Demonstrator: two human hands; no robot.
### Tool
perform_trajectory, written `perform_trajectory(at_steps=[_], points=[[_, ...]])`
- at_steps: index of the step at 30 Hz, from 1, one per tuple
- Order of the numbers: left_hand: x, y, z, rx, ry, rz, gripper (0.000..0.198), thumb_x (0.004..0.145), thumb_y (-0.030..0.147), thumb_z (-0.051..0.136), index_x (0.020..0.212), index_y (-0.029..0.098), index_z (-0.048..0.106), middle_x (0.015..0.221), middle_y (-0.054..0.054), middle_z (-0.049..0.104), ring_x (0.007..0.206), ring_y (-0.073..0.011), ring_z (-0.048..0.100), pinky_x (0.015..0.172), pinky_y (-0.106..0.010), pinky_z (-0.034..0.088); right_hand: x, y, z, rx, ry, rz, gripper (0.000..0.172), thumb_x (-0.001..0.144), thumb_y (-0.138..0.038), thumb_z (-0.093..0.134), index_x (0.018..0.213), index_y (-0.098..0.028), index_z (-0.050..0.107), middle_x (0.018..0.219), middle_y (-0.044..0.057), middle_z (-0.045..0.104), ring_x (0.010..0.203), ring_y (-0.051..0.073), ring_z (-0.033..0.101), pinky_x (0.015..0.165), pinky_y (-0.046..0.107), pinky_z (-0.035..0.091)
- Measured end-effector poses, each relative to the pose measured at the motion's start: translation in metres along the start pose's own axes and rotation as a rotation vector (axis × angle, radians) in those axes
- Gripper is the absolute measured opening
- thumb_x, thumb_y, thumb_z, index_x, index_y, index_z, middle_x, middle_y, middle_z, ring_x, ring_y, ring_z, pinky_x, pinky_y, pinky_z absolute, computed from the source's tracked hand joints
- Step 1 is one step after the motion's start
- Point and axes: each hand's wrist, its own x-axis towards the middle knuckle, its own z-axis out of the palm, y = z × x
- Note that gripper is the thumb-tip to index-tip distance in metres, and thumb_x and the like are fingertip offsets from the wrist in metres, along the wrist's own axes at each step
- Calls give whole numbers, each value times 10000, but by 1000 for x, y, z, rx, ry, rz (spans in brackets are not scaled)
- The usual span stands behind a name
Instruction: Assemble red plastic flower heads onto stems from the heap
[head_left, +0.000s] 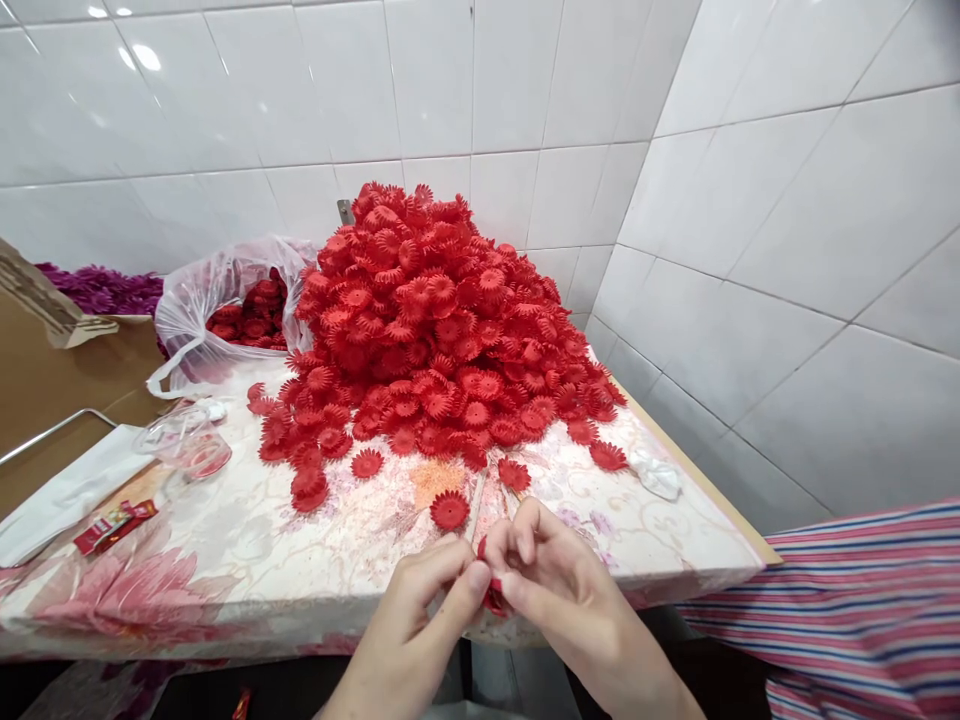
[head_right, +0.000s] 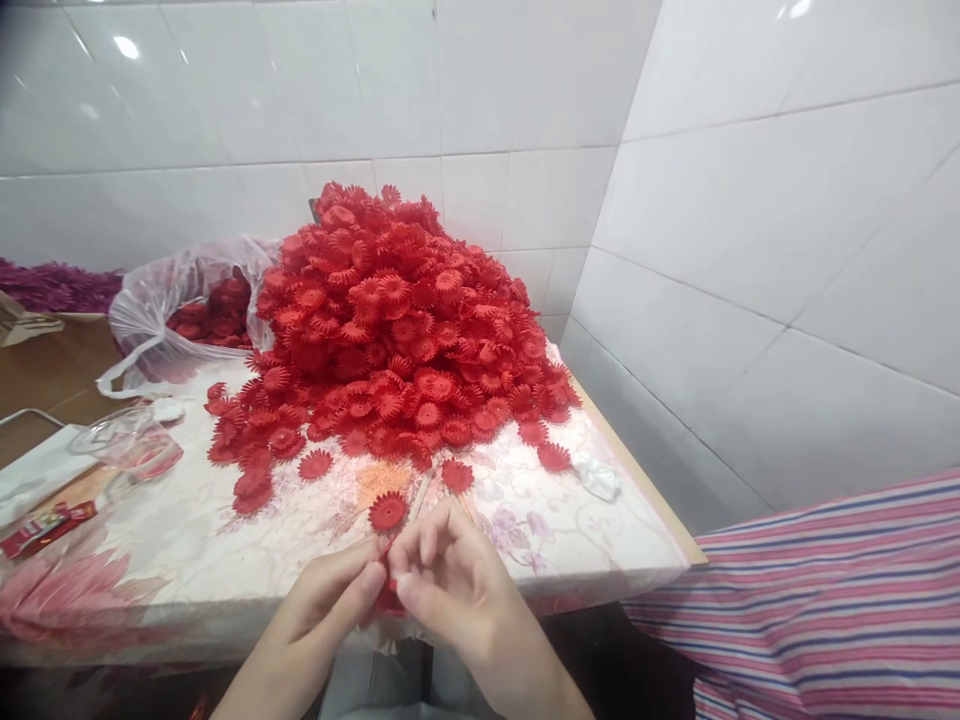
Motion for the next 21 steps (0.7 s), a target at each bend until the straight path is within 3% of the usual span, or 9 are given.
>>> perform_trajectory(at_steps=[3, 6, 12, 15, 18, 21], points=[[-3, -1, -1, -184, -48, -32, 487, 787, 565, 586, 477, 190, 599, 557, -23, 520, 562, -163, 467, 577, -269, 358, 4, -4, -4, 265, -41, 172, 381, 655, -237, 813, 739, -208, 442, 685, -52, 500, 540, 62, 437, 555, 177, 380], [-6, -3, -1, -412, -38, -71, 499, 723, 559, 669, 410, 182, 574, 481, -8, 473, 498, -136, 421, 550, -271, 344, 6, -2, 1, 446, 17, 243, 390, 576, -179, 848, 699, -198, 479, 625, -60, 475, 510, 58, 408, 529, 156, 380], [-5, -4, 0, -910, 56, -202, 402, 603, 404, 825, 422, 170, 552, 421, 66, 326, 424, -75, 325, 452, -201, 343, 0, 9, 16, 603, 78, 185, 339, 572, -151, 850, 673, -200, 530, 637, -38, 452, 509, 74, 385, 496, 161, 412], [-1, -11, -4, -1090, 216, -106, 373, 583, 323, 846, 449, 183, 528, 432, 84, 264, 407, -63, 296, 385, -148, 310, -10, -3, 10, 568, 160, 63, 329, 605, -175, 837, 710, -233, 530, 638, -39, 383, 526, 113, 361, 467, 193, 421], [0, -21, -2, -868, 398, -21, 379, 637, 397, 798, 472, 207, 514, 445, 58, 358, 442, -95, 379, 426, -177, 374, -17, -20, 1, 365, 285, -206, 276, 678, -199, 799, 766, -270, 547, 660, -29, 369, 556, 146, 353, 472, 227, 424], [-2, -24, 7, -575, 434, -28, 307, 652, 436, 776, 527, 229, 588, 525, 14, 515, 563, -165, 487, 569, -259, 437, -16, -23, -4, 7, 245, -296, 129, 785, -281, 713, 792, -270, 585, 724, 1, 450, 633, 154, 427, 552, 255, 424]])
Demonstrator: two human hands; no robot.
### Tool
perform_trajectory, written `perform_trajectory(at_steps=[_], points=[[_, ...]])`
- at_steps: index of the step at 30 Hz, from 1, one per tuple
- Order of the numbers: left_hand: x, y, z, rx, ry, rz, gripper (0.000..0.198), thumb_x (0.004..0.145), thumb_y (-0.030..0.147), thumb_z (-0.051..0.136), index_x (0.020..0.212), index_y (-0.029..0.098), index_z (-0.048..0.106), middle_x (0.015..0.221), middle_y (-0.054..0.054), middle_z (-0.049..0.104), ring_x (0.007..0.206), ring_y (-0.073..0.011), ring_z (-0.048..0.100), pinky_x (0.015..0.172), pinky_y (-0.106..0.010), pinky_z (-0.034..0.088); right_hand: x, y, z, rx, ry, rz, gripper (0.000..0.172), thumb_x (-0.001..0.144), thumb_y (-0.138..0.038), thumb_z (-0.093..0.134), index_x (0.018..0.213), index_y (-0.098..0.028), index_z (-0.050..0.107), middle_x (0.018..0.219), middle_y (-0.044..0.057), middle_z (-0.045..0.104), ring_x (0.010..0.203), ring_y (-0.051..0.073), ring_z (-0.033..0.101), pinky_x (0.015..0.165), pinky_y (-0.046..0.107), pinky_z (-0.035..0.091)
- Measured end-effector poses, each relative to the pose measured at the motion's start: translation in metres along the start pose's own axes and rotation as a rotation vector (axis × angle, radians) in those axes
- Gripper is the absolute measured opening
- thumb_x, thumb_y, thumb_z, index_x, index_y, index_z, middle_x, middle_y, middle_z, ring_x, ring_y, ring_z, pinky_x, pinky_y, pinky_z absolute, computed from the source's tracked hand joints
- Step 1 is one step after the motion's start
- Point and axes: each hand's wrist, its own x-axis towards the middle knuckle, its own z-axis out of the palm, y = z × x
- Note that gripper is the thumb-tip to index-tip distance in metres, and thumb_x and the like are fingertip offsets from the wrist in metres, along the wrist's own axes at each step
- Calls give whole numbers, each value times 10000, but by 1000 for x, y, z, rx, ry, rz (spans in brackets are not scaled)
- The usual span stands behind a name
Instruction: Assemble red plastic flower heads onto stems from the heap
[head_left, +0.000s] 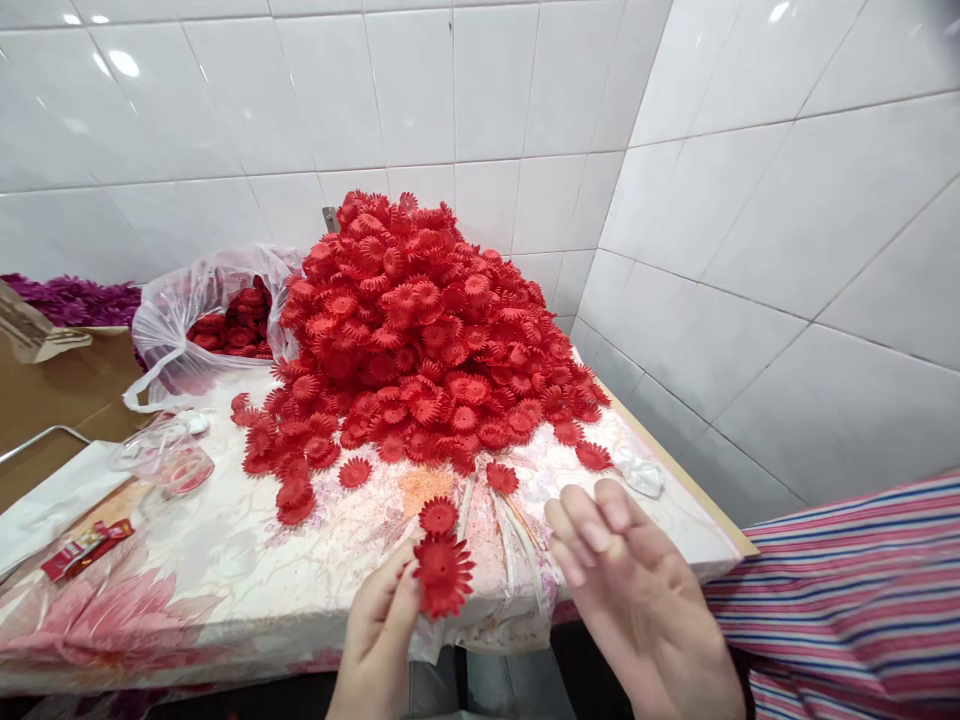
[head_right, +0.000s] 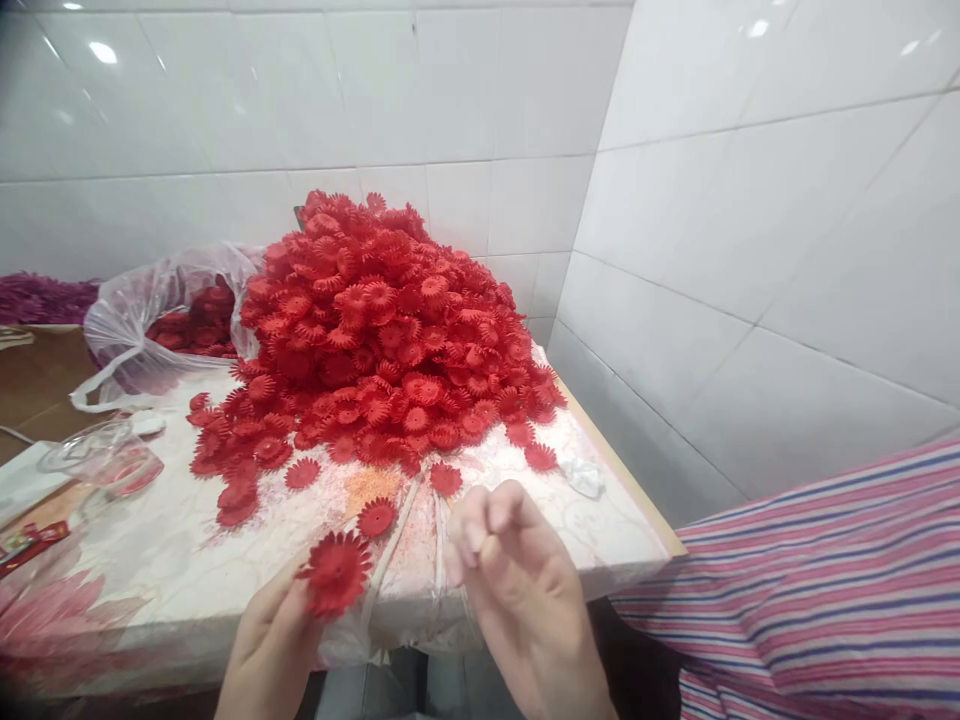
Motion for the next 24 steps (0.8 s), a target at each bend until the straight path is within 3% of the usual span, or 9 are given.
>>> perform_trajectory(at_steps=[2, 5, 7, 9, 12, 14, 16, 20, 24], points=[[-4, 0, 7, 127, -19, 99, 280, 653, 421, 775, 527, 240, 602, 549, 2, 538, 585, -187, 479, 604, -282, 418, 1, 7, 1, -255, -68, -42, 121, 850, -384, 625, 839, -264, 607, 781, 21, 503, 689, 171, 467, 611, 290, 417], [-6, 4, 16, 335, -86, 264, 281, 710, 429, 722, 526, 249, 608, 557, -14, 528, 591, -204, 453, 609, -296, 378, 1, 16, 7, -652, -206, -160, 306, 830, -534, 589, 786, -231, 587, 731, 16, 501, 670, 181, 459, 624, 310, 373], [-7, 5, 18, 395, -162, 311, 300, 753, 437, 680, 532, 243, 621, 564, -24, 522, 603, -209, 451, 625, -301, 365, 1, 19, 11, -863, -286, -168, 337, 804, -527, 625, 703, -221, 526, 679, 0, 471, 644, 175, 446, 610, 308, 342], [-7, 5, 16, 397, -199, 291, 307, 755, 469, 672, 556, 238, 639, 582, -30, 533, 625, -212, 462, 648, -304, 367, 2, 20, 13, -922, -313, -95, 334, 863, -457, 574, 654, -218, 472, 665, -2, 461, 630, 168, 442, 605, 308, 327], [-10, 5, 12, 216, -235, 81, 344, 721, 515, 694, 556, 221, 627, 580, -26, 541, 614, -197, 474, 644, -302, 384, 6, 26, 12, -554, -299, 77, 408, 899, -450, 502, 576, -218, 408, 581, -16, 404, 551, 146, 388, 546, 299, 302], [-11, 7, 10, 4, -285, -101, 389, 702, 517, 719, 516, 201, 587, 523, -3, 493, 554, -159, 441, 601, -283, 385, 9, 32, 11, -148, -219, 203, 456, 820, -491, 590, 525, -225, 366, 497, -48, 319, 470, 124, 297, 473, 280, 251], [-10, 12, 10, -226, -277, -201, 389, 675, 452, 772, 489, 191, 550, 481, 31, 417, 523, -124, 405, 558, -246, 378, 13, 36, 11, 114, -114, 262, 471, 762, -486, 648, 497, -234, 350, 454, -77, 219, 427, 110, 185, 423, 259, 188], [-5, 22, 9, -554, -157, -213, 337, 659, 258, 811, 491, 192, 528, 487, 55, 331, 523, -100, 401, 519, -181, 382, 21, 29, 11, 273, 46, 174, 394, 741, -417, 703, 500, -226, 456, 476, -88, 199, 436, 105, 118, 394, 236, 177], [-2, 22, 5, -539, -104, -100, 340, 721, 307, 759, 509, 191, 520, 510, 49, 330, 524, -110, 374, 511, -195, 393, 28, 24, 10, 178, 67, 67, 311, 781, -422, 694, 589, -195, 602, 528, -49, 376, 490, 101, 293, 474, 222, 336]])
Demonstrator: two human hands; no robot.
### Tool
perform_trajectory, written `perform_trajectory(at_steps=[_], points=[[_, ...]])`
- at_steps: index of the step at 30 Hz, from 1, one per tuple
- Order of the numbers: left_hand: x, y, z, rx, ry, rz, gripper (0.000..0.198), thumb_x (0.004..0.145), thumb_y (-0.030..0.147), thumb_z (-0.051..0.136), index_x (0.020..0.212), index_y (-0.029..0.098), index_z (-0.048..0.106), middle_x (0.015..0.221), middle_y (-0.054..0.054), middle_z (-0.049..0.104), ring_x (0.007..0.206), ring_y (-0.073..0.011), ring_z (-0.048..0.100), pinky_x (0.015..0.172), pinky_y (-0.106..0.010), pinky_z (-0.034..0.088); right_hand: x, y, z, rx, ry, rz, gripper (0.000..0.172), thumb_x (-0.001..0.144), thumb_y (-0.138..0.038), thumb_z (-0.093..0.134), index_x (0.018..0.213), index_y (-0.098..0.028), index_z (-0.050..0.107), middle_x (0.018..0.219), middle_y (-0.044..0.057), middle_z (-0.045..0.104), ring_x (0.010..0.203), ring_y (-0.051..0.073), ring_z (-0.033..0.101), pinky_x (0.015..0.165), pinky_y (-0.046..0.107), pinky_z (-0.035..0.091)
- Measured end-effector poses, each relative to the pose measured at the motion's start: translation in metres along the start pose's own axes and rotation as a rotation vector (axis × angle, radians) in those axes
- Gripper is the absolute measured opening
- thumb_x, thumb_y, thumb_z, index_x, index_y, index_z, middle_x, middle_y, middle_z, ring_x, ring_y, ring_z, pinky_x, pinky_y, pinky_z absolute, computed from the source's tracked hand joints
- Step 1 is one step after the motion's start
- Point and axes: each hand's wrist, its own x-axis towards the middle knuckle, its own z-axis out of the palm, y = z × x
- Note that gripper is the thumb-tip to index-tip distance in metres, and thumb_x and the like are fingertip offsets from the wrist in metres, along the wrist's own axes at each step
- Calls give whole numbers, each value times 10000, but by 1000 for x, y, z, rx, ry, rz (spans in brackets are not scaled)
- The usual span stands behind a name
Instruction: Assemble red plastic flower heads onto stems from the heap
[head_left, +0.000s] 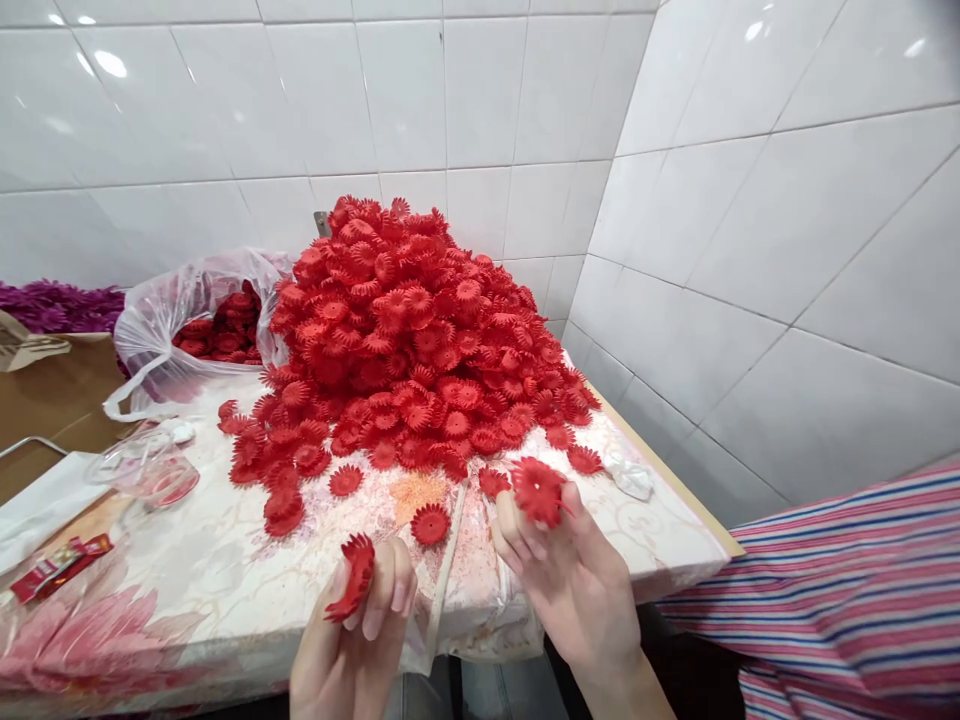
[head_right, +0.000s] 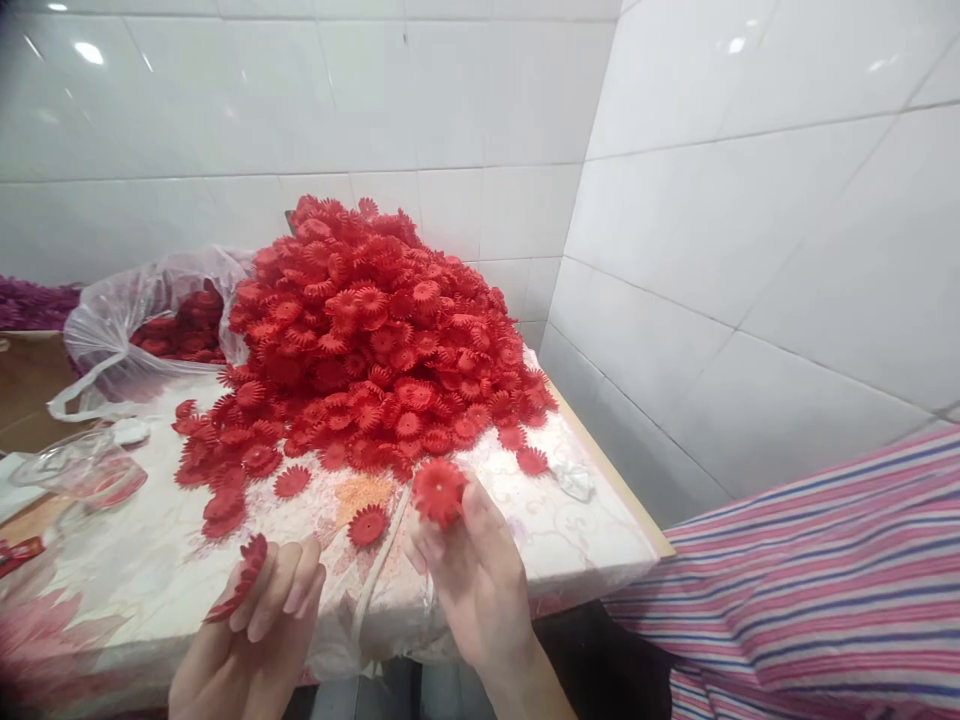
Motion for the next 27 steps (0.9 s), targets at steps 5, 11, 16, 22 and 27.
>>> perform_trajectory(at_steps=[5, 11, 16, 22, 27], points=[[2, -3, -9, 163, -36, 71, 332, 737, 323, 735, 506, 184, 542, 521, 30, 417, 528, -118, 360, 524, -219, 398, 6, 10, -9, -185, 31, -144, 197, 830, -351, 670, 706, -198, 671, 686, -6, 541, 615, 113, 436, 581, 226, 420], [7, -18, -23, 540, 79, 58, 355, 688, 507, 729, 581, 178, 651, 616, -1, 574, 637, -141, 522, 618, -203, 454, 7, 14, -19, -180, -72, -146, 131, 831, -359, 668, 753, -258, 693, 679, -17, 543, 594, 126, 469, 582, 249, 442], [7, -22, -22, 771, 192, 91, 411, 651, 601, 707, 763, 210, 765, 882, -53, 750, 985, -251, 628, 974, -316, 429, 4, 13, -25, -325, -146, -142, 169, 868, -395, 605, 788, -260, 667, 675, -10, 526, 605, 148, 463, 619, 277, 429], [5, -20, -14, 815, 29, 92, 427, 684, 626, 663, 797, 236, 795, 1033, -90, 754, 1138, -307, 586, 1076, -406, 352, 1, 10, -25, -752, -201, -230, 317, 922, -405, 494, 678, -215, 565, 709, 8, 488, 684, 172, 462, 683, 286, 410], [5, -22, -9, 931, -54, 177, 401, 758, 596, 613, 890, 262, 791, 1120, -65, 727, 1126, -273, 598, 1043, -355, 394, -1, 9, -20, -786, -281, -159, 263, 888, -448, 524, 859, -210, 632, 795, 33, 595, 753, 196, 538, 723, 294, 438]])
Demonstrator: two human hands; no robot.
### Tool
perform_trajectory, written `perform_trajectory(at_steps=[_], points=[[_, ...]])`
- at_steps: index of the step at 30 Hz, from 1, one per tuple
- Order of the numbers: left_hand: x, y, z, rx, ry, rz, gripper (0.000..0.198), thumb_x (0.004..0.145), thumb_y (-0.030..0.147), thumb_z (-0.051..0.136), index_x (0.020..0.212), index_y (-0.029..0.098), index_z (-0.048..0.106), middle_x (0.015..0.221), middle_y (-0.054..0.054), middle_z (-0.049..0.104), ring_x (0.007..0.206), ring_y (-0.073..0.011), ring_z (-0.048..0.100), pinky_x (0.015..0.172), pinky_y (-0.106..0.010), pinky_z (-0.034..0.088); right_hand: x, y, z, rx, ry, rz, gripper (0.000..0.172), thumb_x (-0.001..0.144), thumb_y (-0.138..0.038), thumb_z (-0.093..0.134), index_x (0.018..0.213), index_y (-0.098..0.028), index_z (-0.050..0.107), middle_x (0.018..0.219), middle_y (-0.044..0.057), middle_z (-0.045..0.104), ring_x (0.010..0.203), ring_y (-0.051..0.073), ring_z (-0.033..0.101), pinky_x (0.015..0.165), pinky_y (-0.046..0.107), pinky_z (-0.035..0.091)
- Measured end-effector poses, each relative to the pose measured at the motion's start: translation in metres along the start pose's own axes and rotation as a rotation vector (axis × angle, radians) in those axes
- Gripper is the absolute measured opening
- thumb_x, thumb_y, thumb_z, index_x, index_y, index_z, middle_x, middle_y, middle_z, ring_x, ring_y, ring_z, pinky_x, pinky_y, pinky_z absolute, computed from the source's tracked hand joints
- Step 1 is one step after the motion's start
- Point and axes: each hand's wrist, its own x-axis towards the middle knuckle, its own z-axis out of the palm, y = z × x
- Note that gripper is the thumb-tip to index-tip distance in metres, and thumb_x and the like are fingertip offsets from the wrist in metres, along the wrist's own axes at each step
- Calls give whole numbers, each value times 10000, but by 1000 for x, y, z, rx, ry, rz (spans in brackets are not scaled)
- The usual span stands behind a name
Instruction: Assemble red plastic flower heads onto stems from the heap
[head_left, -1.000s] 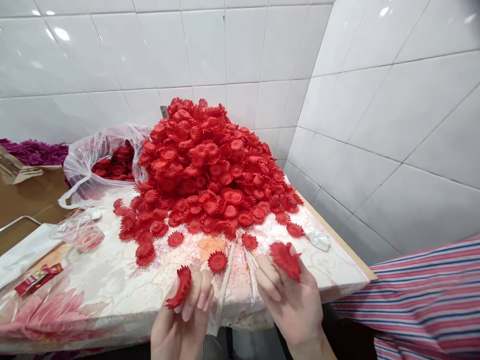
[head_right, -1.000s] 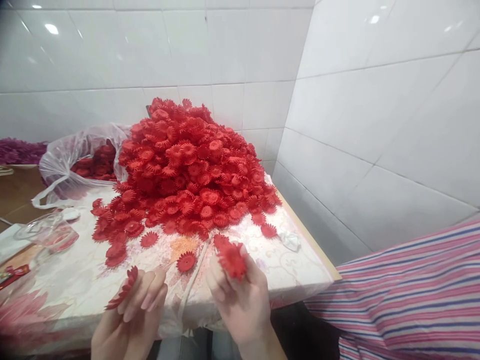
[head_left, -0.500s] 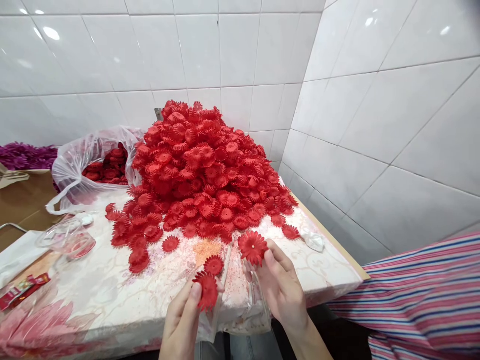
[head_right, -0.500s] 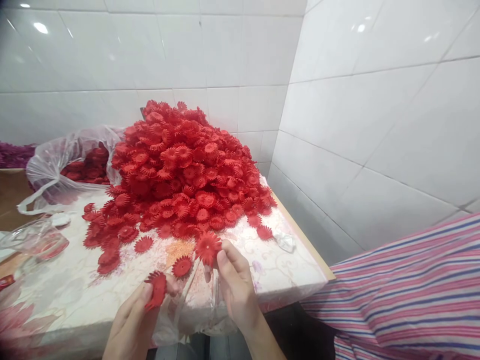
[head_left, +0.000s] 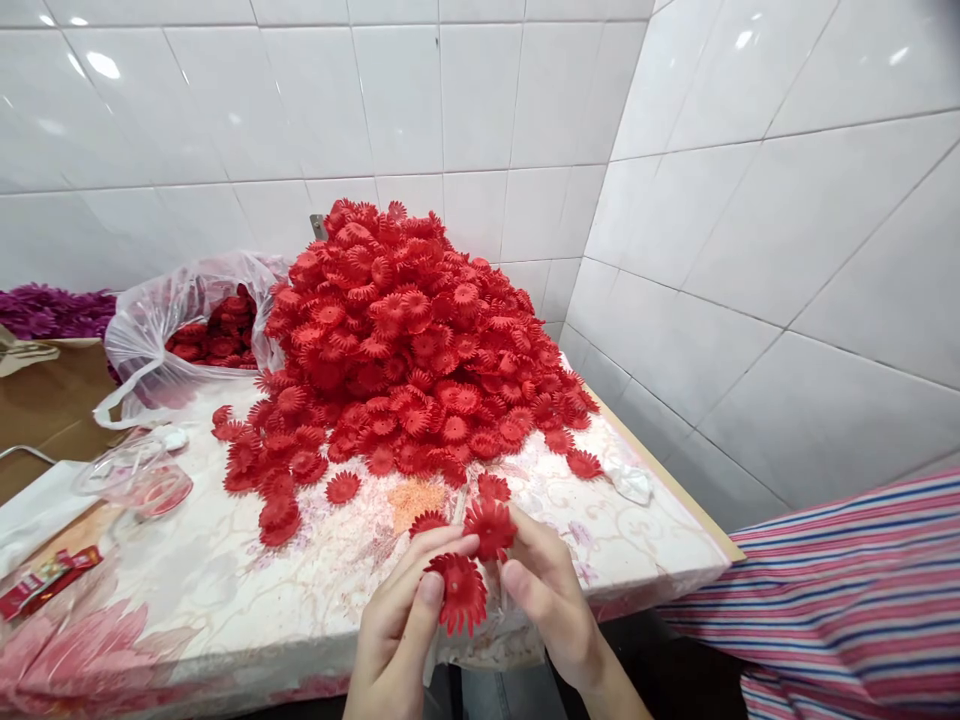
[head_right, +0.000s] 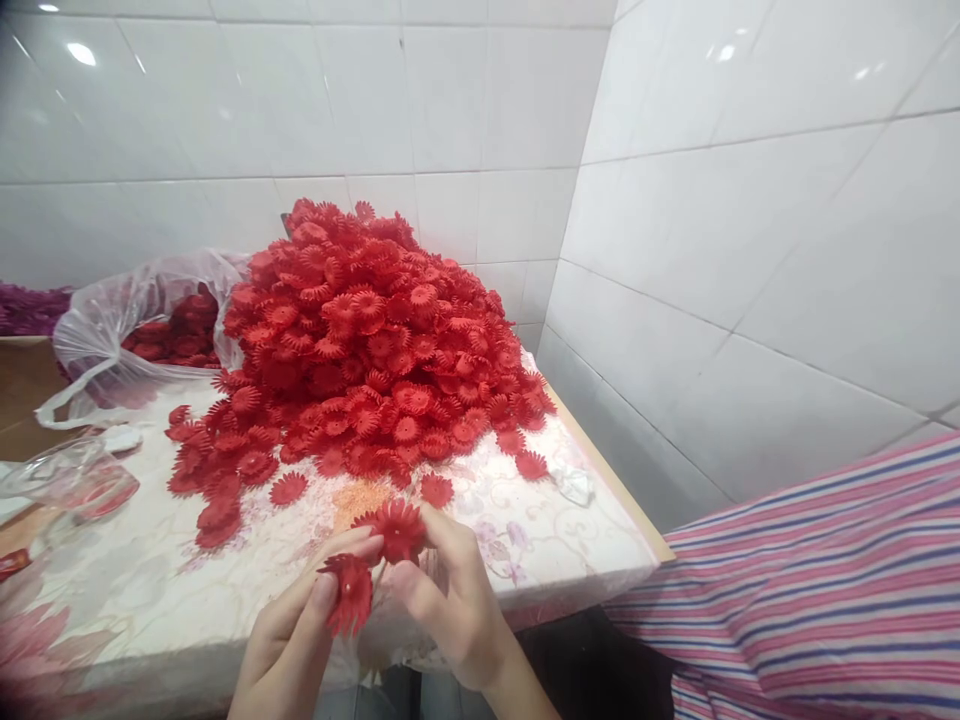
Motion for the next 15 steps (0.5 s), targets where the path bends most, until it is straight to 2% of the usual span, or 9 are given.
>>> perform_trajectory(at_steps=[2, 4, 8, 10, 15], points=[[0, 1, 1, 21, -31, 40, 388, 785, 582, 591, 882, 266, 793, 1101, -59, 733, 1093, -257, 617, 1007, -326, 429, 1, -1, 1, 8, -1, 46, 281, 887, -445, 524, 853, -201, 658, 775, 33, 609, 719, 188, 540, 697, 286, 441], [0, 1, 0, 43, -16, 76, 367, 812, 558, 575, 913, 276, 786, 1126, -48, 722, 1102, -243, 612, 1005, -306, 431, 1, -1, 1, -20, 43, 76, 299, 892, -416, 524, 757, -189, 665, 698, 17, 580, 647, 163, 505, 637, 267, 418], [-1, 2, -3, 105, 37, 143, 349, 851, 528, 540, 967, 292, 769, 1208, -43, 682, 1147, -241, 589, 1012, -309, 427, 1, 4, 0, 21, 142, 105, 354, 837, -384, 607, 555, -172, 574, 545, -32, 423, 528, 114, 364, 516, 250, 307], [-2, 3, -5, 125, -13, 157, 349, 853, 532, 534, 962, 301, 771, 1169, -44, 704, 1139, -241, 597, 1025, -321, 418, 1, 7, -1, 106, 164, 146, 398, 795, -398, 653, 490, -168, 540, 507, -44, 366, 504, 102, 314, 494, 252, 268], [-1, 3, -4, 90, -193, 62, 367, 851, 545, 522, 947, 298, 777, 1198, -52, 695, 1129, -257, 615, 1026, -355, 431, 3, 9, -3, 323, 146, 282, 418, 690, -470, 735, 454, -159, 586, 467, -41, 400, 479, 92, 333, 484, 241, 279]])
